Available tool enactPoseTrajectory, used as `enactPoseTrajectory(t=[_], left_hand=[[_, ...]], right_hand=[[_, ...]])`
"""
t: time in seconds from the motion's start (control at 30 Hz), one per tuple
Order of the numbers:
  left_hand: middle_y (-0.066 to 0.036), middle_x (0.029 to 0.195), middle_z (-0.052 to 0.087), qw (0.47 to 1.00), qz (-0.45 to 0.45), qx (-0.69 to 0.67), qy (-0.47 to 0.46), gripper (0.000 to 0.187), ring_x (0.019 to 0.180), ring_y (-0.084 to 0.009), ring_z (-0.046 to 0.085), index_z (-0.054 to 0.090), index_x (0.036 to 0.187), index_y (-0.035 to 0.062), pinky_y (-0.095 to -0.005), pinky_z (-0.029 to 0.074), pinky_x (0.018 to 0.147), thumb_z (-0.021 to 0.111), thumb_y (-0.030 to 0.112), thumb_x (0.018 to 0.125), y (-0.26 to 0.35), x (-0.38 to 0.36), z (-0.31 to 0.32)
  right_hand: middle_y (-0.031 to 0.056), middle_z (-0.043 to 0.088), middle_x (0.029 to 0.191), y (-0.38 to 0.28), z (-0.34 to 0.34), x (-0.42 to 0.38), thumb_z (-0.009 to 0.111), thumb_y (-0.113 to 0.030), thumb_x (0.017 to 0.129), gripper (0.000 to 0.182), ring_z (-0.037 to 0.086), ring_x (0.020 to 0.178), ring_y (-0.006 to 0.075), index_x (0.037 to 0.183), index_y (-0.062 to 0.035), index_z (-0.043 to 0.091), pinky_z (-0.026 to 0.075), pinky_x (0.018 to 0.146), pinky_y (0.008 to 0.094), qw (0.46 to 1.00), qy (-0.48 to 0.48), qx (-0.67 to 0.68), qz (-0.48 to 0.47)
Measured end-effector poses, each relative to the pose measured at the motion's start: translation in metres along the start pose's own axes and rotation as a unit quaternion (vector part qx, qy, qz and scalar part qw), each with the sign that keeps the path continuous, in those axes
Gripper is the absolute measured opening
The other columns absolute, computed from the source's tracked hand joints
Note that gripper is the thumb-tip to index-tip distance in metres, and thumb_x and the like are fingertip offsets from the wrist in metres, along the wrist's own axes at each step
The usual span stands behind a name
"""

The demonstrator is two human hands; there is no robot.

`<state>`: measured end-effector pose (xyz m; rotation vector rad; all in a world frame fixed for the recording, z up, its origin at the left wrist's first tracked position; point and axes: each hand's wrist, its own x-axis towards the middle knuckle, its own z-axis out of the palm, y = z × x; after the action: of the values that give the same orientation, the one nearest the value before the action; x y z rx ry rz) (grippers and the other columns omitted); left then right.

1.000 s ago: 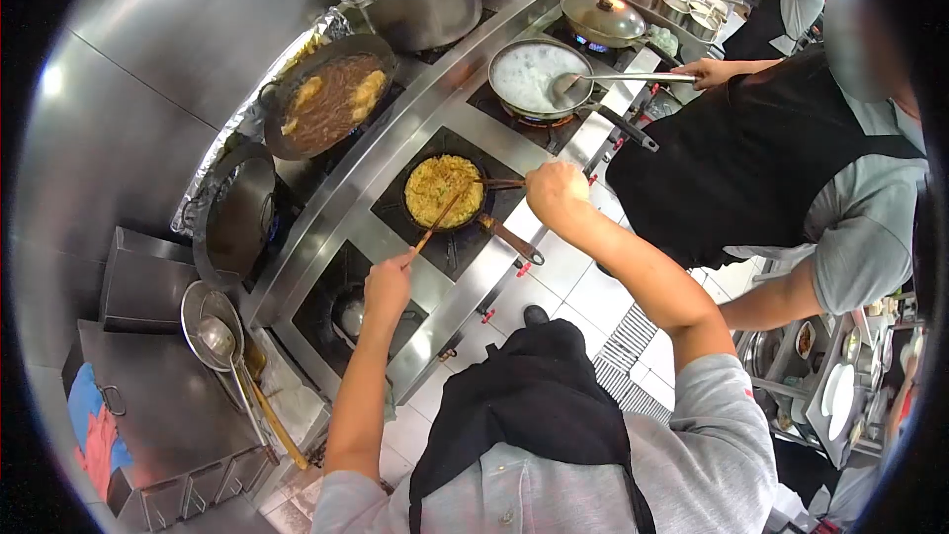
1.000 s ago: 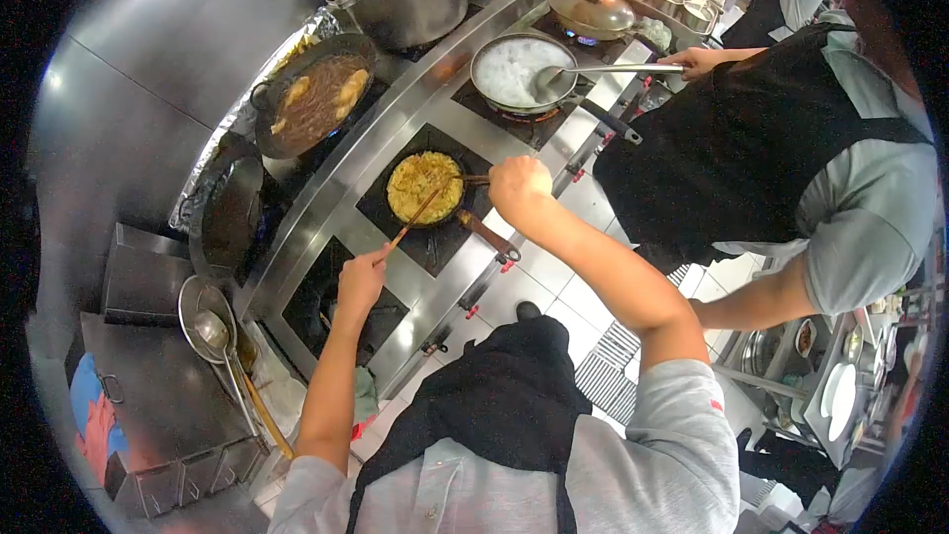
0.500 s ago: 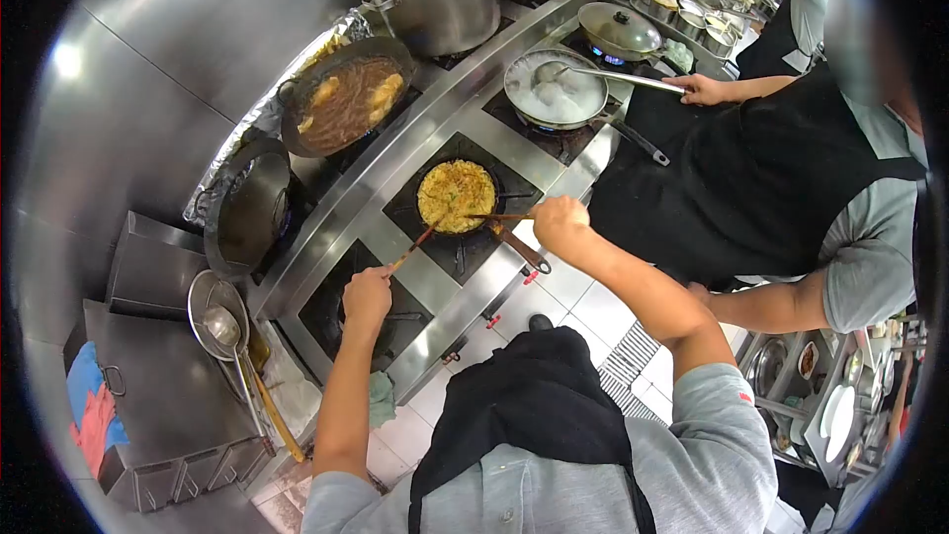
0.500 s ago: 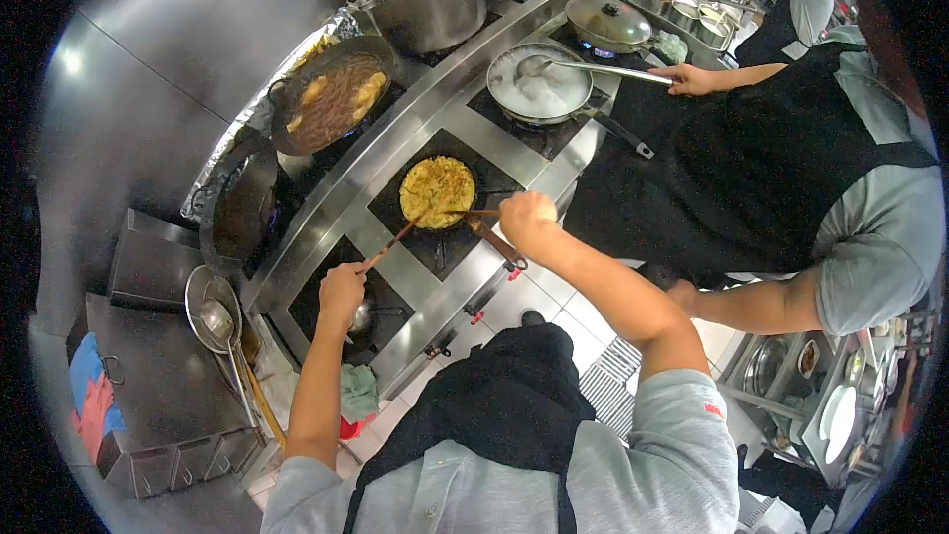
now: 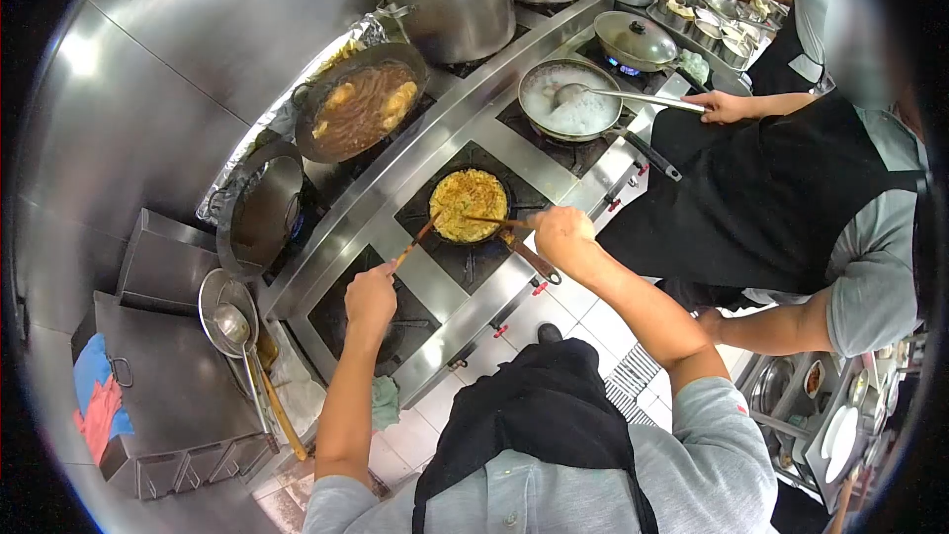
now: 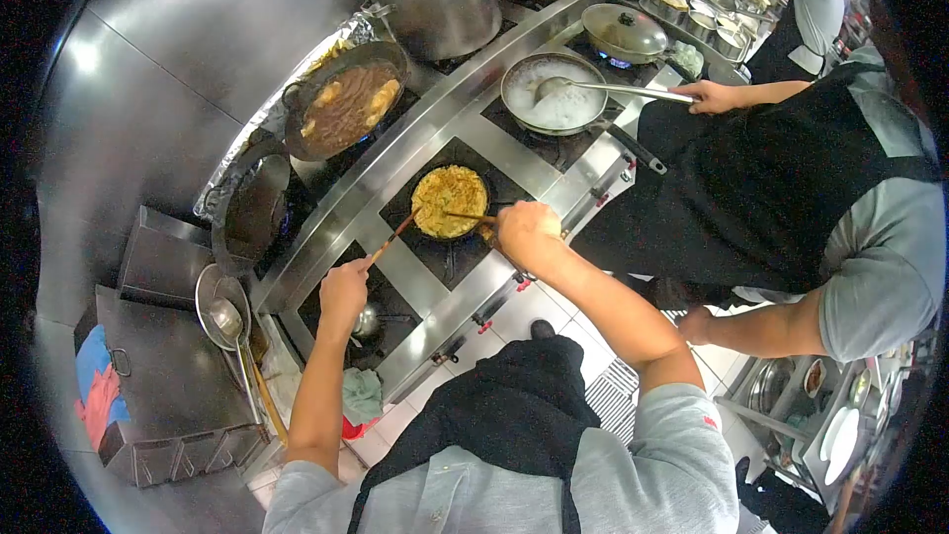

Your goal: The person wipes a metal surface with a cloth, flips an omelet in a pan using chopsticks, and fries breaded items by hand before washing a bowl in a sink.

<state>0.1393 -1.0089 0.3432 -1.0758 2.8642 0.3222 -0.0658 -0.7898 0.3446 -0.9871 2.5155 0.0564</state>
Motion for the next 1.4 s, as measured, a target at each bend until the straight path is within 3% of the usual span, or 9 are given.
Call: enactPoseTrajectory(t=[0.1,0.27,0.33,0.6,0.77,0.93,1.17,1.27,1.4], left_hand=[[-0.019,0.091,0.063,0.999,0.012,0.026,-0.015,0.026,0.085,-0.0362,0.061,0.065,0.105,0.0192,-0.0427,0.049,0.076,0.049,0.019,0.085,-0.013,0.026,0.039],[-0.019,0.088,0.063,0.999,-0.017,-0.033,-0.014,0.026,0.083,-0.0375,0.061,0.064,0.106,0.0207,-0.0437,0.048,0.076,0.051,0.018,0.083,-0.010,0.015,0.029],[-0.020,0.087,0.063,0.999,0.005,-0.052,-0.013,0.026,0.083,-0.0380,0.061,0.064,0.106,0.0213,-0.0441,0.048,0.075,0.052,0.018,0.083,0.007,0.008,0.026],[-0.020,0.088,0.062,0.999,-0.028,-0.033,-0.014,0.026,0.082,-0.0371,0.060,0.064,0.106,0.0215,-0.0436,0.048,0.076,0.051,0.019,0.084,0.009,0.022,0.051],[-0.020,0.092,0.062,0.999,-0.028,-0.033,-0.029,0.028,0.084,-0.0370,0.061,0.062,0.109,0.0253,-0.0437,0.049,0.076,0.052,0.018,0.084,0.013,0.004,0.050],[-0.018,0.093,0.063,0.995,-0.071,-0.068,-0.001,0.029,0.087,-0.0362,0.060,0.062,0.110,0.0255,-0.0426,0.049,0.077,0.052,0.017,0.084,0.022,0.001,0.024],[-0.020,0.091,0.062,0.996,-0.084,-0.017,-0.008,0.029,0.087,-0.0366,0.060,0.062,0.109,0.0233,-0.0430,0.048,0.077,0.053,0.016,0.083,0.004,0.020,0.042],[-0.022,0.090,0.062,0.994,-0.098,-0.045,0.015,0.028,0.086,-0.0367,0.060,0.063,0.109,0.0226,-0.0435,0.048,0.078,0.052,0.018,0.083,0.021,0.014,0.028],[-0.021,0.090,0.062,0.996,-0.088,-0.028,0.017,0.028,0.084,-0.0374,0.061,0.062,0.110,0.0225,-0.0438,0.048,0.076,0.048,0.021,0.085,0.028,0.044,0.061]], right_hand=[[0.0120,0.065,0.093,-0.008,0.020,0.031,0.051,-0.012,0.080,0.026,0.064,0.088,0.0274,0.102,-0.0139,0.064,0.051,0.074,0.0362,0.999,0.044,0.020,0.006],[0.0120,0.065,0.090,0.016,0.021,0.034,0.050,-0.013,0.080,0.026,0.064,0.085,0.0278,0.102,-0.0148,0.064,0.052,0.071,0.0373,0.996,0.068,0.049,0.011],[0.0117,0.066,0.089,0.017,0.006,0.019,0.047,-0.015,0.082,0.024,0.065,0.085,0.0270,0.090,-0.0089,0.068,0.051,0.073,0.0361,0.996,0.084,0.040,0.015],[0.0120,0.065,0.080,0.036,0.030,0.045,0.047,-0.013,0.080,0.025,0.065,0.078,0.0283,0.099,-0.0147,0.064,0.052,0.068,0.0373,0.996,0.094,0.010,-0.007],[0.0113,0.066,0.087,0.037,0.038,0.024,0.047,-0.014,0.081,0.024,0.065,0.082,0.0267,0.096,-0.0123,0.066,0.052,0.069,0.0361,0.998,0.055,-0.003,-0.026],[0.0111,0.066,0.093,0.031,-0.015,0.010,0.048,-0.014,0.081,0.025,0.065,0.086,0.0260,0.095,-0.0098,0.067,0.052,0.070,0.0352,0.998,0.052,0.029,-0.013],[0.0113,0.066,0.094,0.002,0.025,0.068,0.052,-0.015,0.079,0.021,0.064,0.088,0.0275,0.093,-0.0115,0.068,0.052,0.072,0.0349,0.998,0.054,0.037,-0.019],[0.0122,0.065,0.097,0.004,-0.002,0.056,0.050,-0.014,0.081,0.024,0.063,0.091,0.0289,0.096,-0.0143,0.068,0.051,0.074,0.0355,0.998,0.041,0.051,-0.018],[0.0118,0.065,0.096,-0.002,0.003,0.081,0.049,-0.012,0.081,0.023,0.064,0.090,0.0289,0.095,-0.0088,0.067,0.052,0.073,0.0352,0.996,0.076,0.051,-0.018]])
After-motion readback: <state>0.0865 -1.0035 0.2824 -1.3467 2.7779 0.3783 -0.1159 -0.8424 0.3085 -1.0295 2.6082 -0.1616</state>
